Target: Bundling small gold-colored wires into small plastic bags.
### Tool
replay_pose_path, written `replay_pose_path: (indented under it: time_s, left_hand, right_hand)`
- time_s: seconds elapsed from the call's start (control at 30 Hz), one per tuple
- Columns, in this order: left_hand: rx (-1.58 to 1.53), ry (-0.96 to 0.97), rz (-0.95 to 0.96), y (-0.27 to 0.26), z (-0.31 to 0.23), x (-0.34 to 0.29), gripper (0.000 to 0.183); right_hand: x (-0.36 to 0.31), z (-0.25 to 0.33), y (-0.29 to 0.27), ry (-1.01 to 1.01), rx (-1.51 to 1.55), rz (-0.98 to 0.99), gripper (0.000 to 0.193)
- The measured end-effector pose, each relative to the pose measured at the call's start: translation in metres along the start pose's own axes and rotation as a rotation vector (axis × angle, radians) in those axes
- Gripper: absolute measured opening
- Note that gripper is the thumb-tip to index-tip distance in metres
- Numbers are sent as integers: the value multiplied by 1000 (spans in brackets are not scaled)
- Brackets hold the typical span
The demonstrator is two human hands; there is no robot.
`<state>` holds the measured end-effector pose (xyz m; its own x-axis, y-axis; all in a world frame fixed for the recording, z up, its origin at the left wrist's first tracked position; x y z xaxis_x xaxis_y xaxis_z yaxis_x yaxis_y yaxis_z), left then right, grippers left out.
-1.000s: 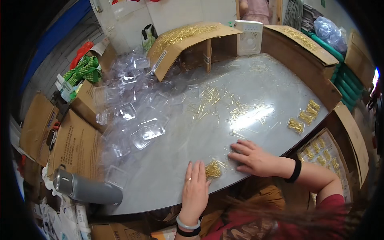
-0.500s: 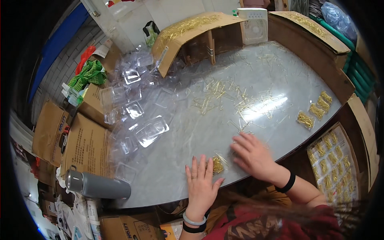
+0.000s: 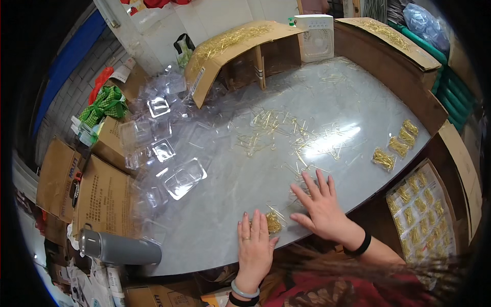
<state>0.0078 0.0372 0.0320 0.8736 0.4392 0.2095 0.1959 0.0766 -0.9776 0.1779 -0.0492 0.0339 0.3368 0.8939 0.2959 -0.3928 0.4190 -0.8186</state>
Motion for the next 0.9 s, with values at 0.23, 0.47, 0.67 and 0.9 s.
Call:
replay_pose_path:
  time_s: [0.23, 0.47, 0.67, 0.9]
  left_hand:
    - [7, -57, -23, -1, 20, 14, 68]
    - [28, -114, -13, -1, 47, 6, 69]
    - [105, -145, -7, -15, 22, 19, 73]
    - [-165, 156, 29, 6, 6, -26, 59]
  right_hand:
    - [-5, -9, 12, -165, 153, 28, 41]
    - [-6, 17, 3, -101, 144, -12, 54]
    - [8, 0, 17, -91, 52, -41, 48]
    - [0, 2, 10, -273, 192, -9, 42]
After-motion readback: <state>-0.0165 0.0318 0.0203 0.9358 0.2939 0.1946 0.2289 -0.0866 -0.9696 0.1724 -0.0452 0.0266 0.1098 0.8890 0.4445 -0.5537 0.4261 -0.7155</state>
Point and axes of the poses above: each hand's wrist, its own x-axis towards the middle knuckle, its own y-axis out of the palm, z = x × y, the point moved 6 cm from there along x, towards the middle knuckle, and after that the axes turned 15 degrees about x, right-handed, at the moved point
